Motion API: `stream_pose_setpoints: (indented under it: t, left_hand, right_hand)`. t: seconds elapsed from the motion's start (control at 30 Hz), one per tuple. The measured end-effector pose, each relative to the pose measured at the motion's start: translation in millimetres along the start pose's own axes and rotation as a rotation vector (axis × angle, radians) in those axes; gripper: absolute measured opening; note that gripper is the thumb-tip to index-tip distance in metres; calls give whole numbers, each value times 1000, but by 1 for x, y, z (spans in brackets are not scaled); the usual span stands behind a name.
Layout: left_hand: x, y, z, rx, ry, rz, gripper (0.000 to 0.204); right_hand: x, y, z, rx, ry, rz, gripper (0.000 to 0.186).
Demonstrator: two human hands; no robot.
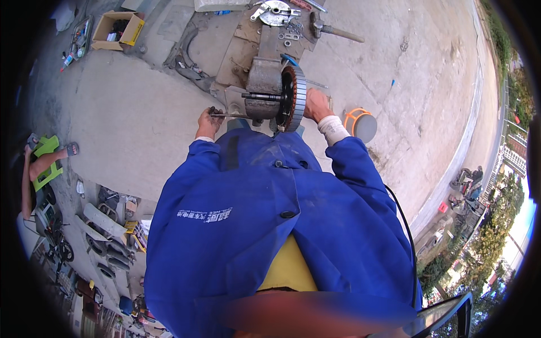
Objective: The person sits on the floor and uses a wrench to tighten bolts on a motor component. They repeatedly adjust the part and rotate it to access different bolt positions.
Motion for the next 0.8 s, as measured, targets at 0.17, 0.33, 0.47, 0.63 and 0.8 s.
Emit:
stream_pose_setpoints:
  t: [0.17, 0.33, 0.47, 0.63, 0.8]
  left_hand:
    - [2, 3, 0, 9, 5, -15, 32]
    - [3, 5, 0, 14, 10, -4, 31]
    - [3, 8, 0, 25, 25, -12, 31]
    - [3, 8, 1, 36, 20, -12, 30]
    - [2, 5, 0, 31, 32, -2, 29]
  right_hand:
    - [3, 0, -1, 1, -2, -14, 22]
    - [10, -1, -4, -7, 48, -57, 22]
    - [4, 1, -2, 6, 24, -71, 23]
    - [2, 2, -1, 11, 5, -69, 23]
    - [-1, 2, 0, 15, -19, -65, 23]
Point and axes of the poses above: each hand's wrist, its own y-axis away from the middle knuckle, its own x-axis out of the palm, z = x × y, the point moved 5 cm from there along -y, towards the middle knuckle
